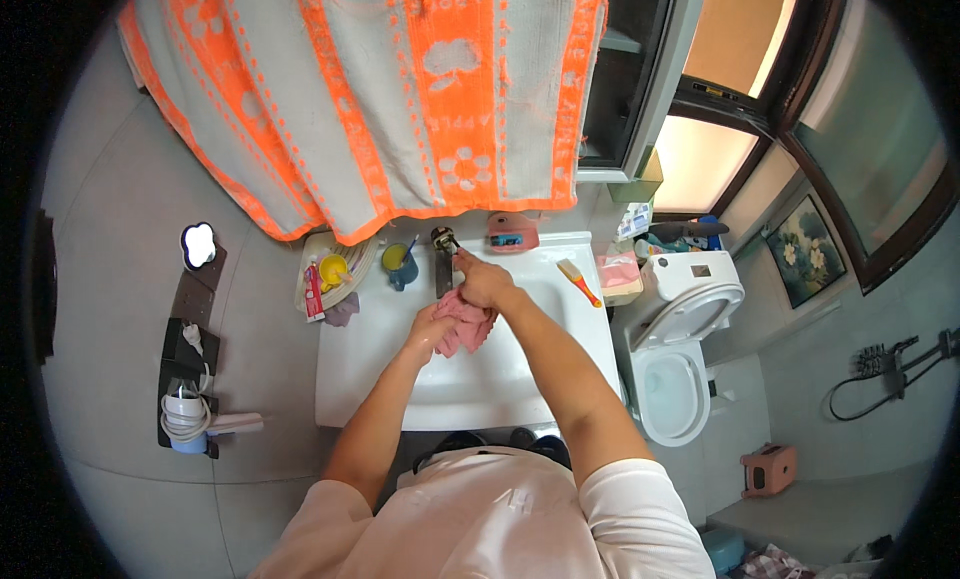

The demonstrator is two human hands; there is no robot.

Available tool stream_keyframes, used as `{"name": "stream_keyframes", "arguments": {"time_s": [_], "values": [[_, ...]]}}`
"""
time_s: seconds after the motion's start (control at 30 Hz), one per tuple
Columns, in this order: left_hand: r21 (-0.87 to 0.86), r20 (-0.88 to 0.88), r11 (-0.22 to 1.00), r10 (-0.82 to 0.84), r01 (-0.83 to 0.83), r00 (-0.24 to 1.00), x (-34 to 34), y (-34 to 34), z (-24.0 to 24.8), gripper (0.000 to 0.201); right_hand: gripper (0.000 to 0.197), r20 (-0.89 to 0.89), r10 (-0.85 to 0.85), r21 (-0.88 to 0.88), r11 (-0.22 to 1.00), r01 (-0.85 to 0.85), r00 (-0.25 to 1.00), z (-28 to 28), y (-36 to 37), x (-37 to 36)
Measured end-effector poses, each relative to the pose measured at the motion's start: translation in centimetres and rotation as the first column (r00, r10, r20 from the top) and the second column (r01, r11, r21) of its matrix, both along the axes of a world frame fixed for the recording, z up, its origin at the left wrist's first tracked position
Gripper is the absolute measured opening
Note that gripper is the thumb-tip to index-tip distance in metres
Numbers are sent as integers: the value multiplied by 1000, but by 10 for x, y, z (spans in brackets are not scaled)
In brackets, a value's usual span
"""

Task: The person scrubs a pink cloth in a sink filled with soapy water, then uses a handheld shower head to rinse the toilet bowl and the floor. They return to the sink to rinse the cloth under the tap and wring it out.

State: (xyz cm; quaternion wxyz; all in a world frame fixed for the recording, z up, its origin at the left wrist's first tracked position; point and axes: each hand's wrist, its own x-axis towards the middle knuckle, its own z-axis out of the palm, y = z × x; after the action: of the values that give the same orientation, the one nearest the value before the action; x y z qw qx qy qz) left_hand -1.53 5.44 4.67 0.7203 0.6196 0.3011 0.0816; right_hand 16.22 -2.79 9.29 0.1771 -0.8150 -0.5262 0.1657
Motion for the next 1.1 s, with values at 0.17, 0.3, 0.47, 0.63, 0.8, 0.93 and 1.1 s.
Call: {"name": "stream_keyframes", "arguments": {"time_s": [0.17, 0.3, 0.47, 0.63, 0.8, 0.93, 1.1], "values": [[-139, 295, 990, 48, -7, 954, -3, 15, 18, 31, 73, -670, -112, 146, 949, 278, 734, 17, -36, -11], [-16, 294, 985, -158, 171, 943, 10, 19, 42, 27, 67, -787, 42, 154, 979, 130, 615, 7, -88, -11], [-74, 190, 919, -369, 388, 910, 11, 17, 87, 39, 28, -833, -33, 217, 899, 381, 553, 28, -129, -22], [369, 26, 747, -604, 554, 797, 18, 9, 101, 52, 30, -742, -66, 315, 844, 434, 667, 49, -138, -11], [649, -143, 576, -549, 497, 823, 26, 26, 88, 48, 44, -342, -201, 244, 924, 293, 918, 76, -150, 0], [431, -221, 633, -617, 644, 755, 32, 17, 81, 59, 40, -560, -178, 161, 935, 316, 809, 107, -155, 1], [685, 243, 642, -647, 345, 723, 53, -52, 102, 124, 36, -899, -99, 136, 863, 487, 426, 152, -143, 6]]}}
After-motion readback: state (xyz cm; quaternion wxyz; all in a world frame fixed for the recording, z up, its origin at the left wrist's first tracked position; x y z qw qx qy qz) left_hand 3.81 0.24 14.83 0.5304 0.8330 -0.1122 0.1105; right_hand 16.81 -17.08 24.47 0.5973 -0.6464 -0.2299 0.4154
